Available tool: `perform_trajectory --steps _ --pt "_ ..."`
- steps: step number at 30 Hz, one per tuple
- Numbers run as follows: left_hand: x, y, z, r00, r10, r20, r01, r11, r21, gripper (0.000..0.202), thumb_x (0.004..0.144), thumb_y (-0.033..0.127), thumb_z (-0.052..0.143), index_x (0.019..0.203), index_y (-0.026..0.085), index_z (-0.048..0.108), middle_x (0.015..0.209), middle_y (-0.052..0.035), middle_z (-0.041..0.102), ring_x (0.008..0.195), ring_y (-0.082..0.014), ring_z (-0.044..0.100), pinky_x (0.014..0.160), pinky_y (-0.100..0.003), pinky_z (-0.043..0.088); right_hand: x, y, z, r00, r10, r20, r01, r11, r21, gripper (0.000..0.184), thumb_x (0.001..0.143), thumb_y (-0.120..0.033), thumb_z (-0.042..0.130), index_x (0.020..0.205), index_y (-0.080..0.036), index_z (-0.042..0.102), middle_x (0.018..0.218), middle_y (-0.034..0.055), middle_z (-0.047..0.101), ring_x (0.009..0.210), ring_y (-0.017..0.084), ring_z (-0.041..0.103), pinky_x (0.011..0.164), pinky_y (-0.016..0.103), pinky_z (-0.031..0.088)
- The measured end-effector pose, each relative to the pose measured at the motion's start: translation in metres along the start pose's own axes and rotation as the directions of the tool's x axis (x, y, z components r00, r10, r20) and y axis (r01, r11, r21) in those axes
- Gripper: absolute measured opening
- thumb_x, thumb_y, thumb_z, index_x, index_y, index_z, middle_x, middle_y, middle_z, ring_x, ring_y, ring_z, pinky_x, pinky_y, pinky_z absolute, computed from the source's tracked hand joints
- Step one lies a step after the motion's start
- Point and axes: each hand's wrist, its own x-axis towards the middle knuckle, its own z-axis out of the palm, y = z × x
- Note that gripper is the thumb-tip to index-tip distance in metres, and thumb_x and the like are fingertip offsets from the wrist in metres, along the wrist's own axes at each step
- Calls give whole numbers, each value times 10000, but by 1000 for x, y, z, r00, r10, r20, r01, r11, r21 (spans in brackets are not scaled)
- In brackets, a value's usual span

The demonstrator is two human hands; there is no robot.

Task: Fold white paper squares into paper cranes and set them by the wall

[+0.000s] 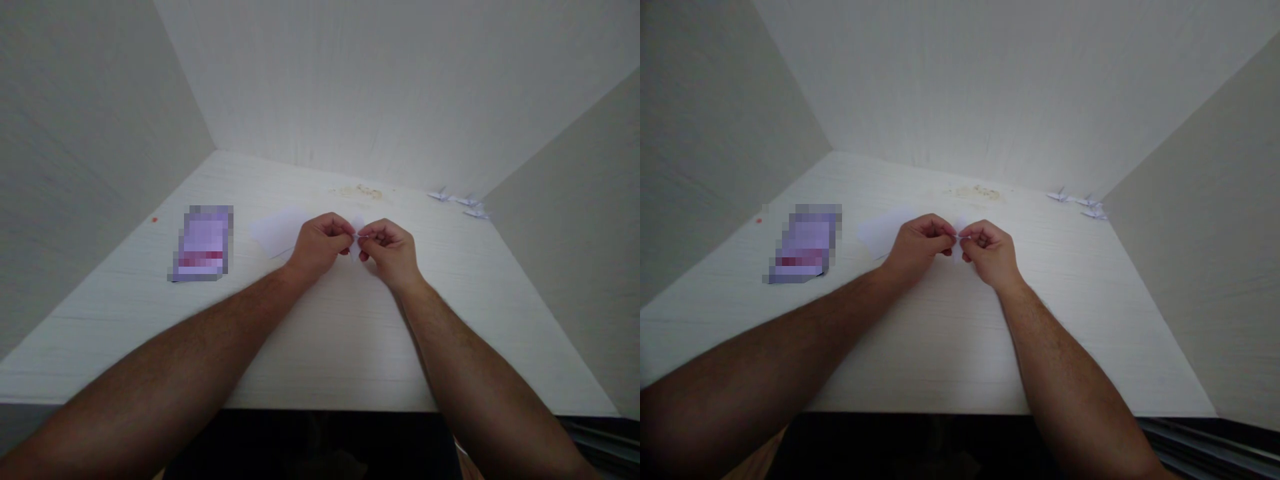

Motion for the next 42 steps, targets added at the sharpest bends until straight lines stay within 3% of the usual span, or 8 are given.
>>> perform_trajectory --steps 24,34,39,42 --pt "0 0 -3 991 -130 11 130 983 -129 107 594 141 701 694 149 665 620 10 653 542 -103 614 581 -253 531 3 4 -6 993 100 56 -105 991 82 104 647 -118 670 654 -219 693 517 -49 654 471 110 610 504 243 468" --pt "0 3 -3 999 -28 -19 29 998 47 180 626 206 762 735 163 624 627 23 639 532 -90 577 531 -221 472 2 1 -4 991 121 55 -125 990 69 70 647 -146 635 675 -209 626 518 -50 645 459 104 590 487 240 469" --pt "0 3 -5 996 59 -64 -50 990 135 205 650 170 739 799 179 600 646 38 637 542 -86 574 533 -212 444 3 -2 0 987 161 -27 -155 975 161 232 626 -175 707 796 -231 560 578 -80 640 500 122 639 433 218 467" --pt "1 1 -6 993 99 -64 -88 983 162 249 663 180 744 871 185 608 683 39 643 569 -90 585 555 -217 450 3 -1 2 978 201 -49 -193 972 132 201 648 -229 743 792 -207 604 573 -51 660 504 131 650 430 223 490"
